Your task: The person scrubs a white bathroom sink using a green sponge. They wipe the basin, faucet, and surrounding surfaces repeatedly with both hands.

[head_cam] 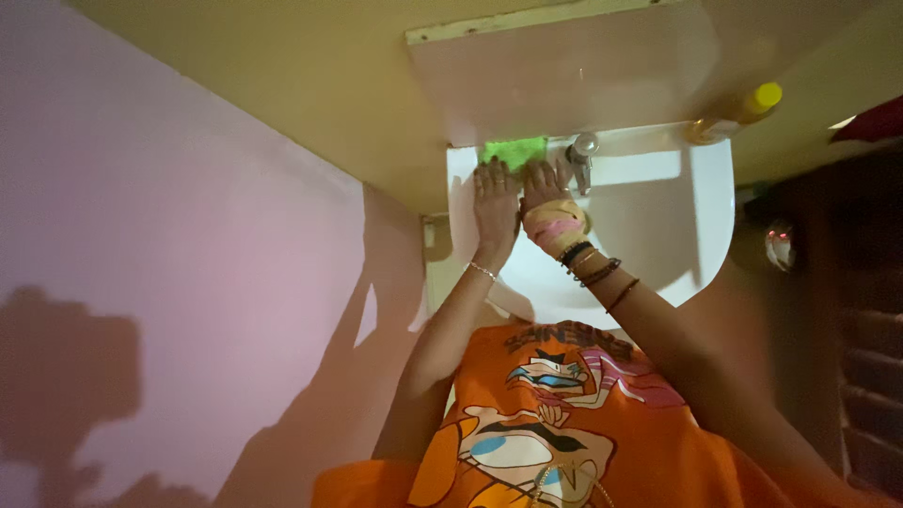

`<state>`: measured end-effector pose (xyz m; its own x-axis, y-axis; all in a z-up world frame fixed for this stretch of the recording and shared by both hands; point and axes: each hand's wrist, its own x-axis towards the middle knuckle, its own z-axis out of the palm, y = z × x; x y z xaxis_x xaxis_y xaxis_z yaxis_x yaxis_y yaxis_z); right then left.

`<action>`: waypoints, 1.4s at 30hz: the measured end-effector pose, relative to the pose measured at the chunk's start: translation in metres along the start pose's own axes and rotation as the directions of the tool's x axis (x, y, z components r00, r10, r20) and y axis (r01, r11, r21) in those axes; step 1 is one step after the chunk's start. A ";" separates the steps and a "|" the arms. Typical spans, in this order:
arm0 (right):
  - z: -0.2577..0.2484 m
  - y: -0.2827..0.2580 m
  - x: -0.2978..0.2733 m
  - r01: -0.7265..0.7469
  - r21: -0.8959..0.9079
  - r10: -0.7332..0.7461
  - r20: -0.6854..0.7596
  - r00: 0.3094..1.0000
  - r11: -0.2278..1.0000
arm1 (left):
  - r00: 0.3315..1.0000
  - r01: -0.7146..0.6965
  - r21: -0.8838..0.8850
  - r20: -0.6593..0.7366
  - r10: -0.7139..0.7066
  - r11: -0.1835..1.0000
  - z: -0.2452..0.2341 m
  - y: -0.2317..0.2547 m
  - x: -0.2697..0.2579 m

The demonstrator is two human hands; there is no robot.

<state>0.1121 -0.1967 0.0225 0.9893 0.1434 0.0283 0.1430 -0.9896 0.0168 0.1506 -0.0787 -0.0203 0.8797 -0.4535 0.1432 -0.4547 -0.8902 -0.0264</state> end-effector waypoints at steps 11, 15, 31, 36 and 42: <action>-0.022 -0.052 0.034 0.166 0.010 -0.167 0.034 0.985 0.986 | 0.999 0.032 0.127 -0.016 -0.031 0.991 -0.010 -0.076 -0.021; -0.028 -0.062 0.029 0.157 0.073 -0.165 0.120 0.979 0.985 | 0.993 0.099 -0.156 -0.052 -0.108 0.983 0.009 -0.089 -0.035; -0.010 -0.020 -0.007 -0.087 0.034 0.080 0.159 0.984 0.996 | 0.996 -0.076 -0.380 -0.078 0.050 0.922 -0.002 -0.023 -0.003; -0.009 -0.002 -0.011 -0.134 -0.039 0.137 0.098 0.986 0.990 | 0.977 -0.200 -0.400 -0.156 0.148 0.894 -0.015 -0.003 0.011; -0.013 0.001 -0.012 -0.086 -0.174 0.113 0.153 0.982 0.981 | 0.989 -0.147 -0.399 -0.043 0.142 0.905 -0.022 -0.004 0.014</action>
<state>0.0999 -0.1988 0.0349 0.9920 0.0271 -0.1231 0.0501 -0.9809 0.1878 0.1618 -0.0805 0.0041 0.7994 -0.5729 0.1808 -0.5967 -0.7222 0.3497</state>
